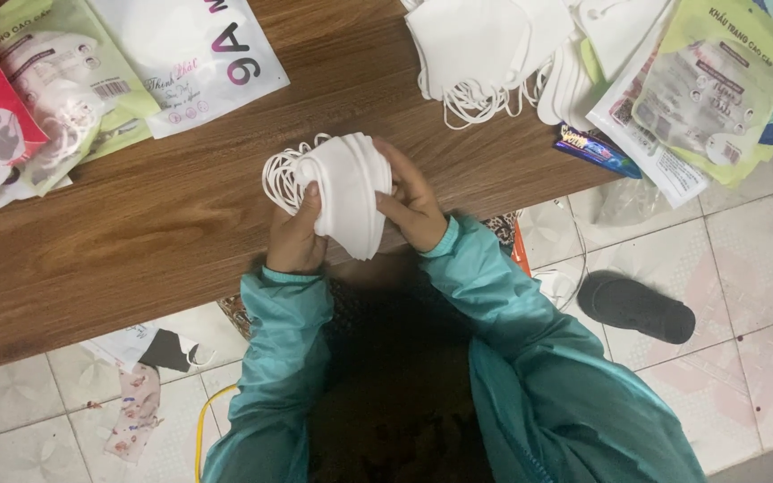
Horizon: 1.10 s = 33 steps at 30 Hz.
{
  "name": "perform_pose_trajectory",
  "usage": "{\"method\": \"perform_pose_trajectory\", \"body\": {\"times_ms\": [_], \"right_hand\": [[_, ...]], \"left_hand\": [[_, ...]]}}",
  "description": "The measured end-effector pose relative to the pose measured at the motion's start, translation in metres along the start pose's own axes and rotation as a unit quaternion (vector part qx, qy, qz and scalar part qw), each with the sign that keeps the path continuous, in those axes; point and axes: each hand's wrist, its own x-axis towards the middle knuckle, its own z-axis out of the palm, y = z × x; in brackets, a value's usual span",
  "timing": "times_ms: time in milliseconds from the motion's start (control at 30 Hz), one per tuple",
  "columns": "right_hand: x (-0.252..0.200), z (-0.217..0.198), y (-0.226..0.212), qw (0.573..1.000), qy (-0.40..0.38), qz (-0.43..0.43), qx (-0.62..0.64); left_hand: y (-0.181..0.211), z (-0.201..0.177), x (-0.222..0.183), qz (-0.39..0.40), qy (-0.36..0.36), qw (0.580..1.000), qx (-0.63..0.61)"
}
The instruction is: The person is picking up white face masks from a large pile, unfolding them, and stacking them neatly on a wooden table.
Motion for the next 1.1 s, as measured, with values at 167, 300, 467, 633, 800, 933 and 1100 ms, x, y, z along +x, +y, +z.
{"method": "perform_pose_trajectory", "body": {"times_ms": [167,300,467,633,800,933,1100], "right_hand": [[-0.009,-0.009,0.02,0.999,0.011,0.017,-0.034],[-0.015,-0.018,0.036,0.999,0.01,-0.01,-0.036],[-0.011,-0.011,0.033,1.0,0.014,-0.012,-0.012],[-0.007,-0.004,0.018,1.0,0.02,0.008,0.0],[-0.004,0.007,0.006,0.999,0.02,-0.01,-0.047],[-0.007,-0.002,0.012,0.997,0.009,0.014,-0.073],[-0.011,-0.011,0.027,0.998,0.003,-0.018,-0.056]], "left_hand": [[0.002,0.002,0.001,-0.004,0.002,1.0,0.004],[0.009,0.006,0.001,0.002,-0.01,1.0,0.018],[0.009,0.009,0.001,0.004,-0.012,1.0,0.006],[0.001,0.005,0.002,0.006,-0.005,1.0,-0.003],[-0.008,-0.002,0.0,0.016,0.003,1.0,0.005],[0.002,0.004,-0.001,0.01,-0.009,1.0,0.012],[0.009,0.01,-0.001,0.014,-0.021,1.0,0.015]]}}
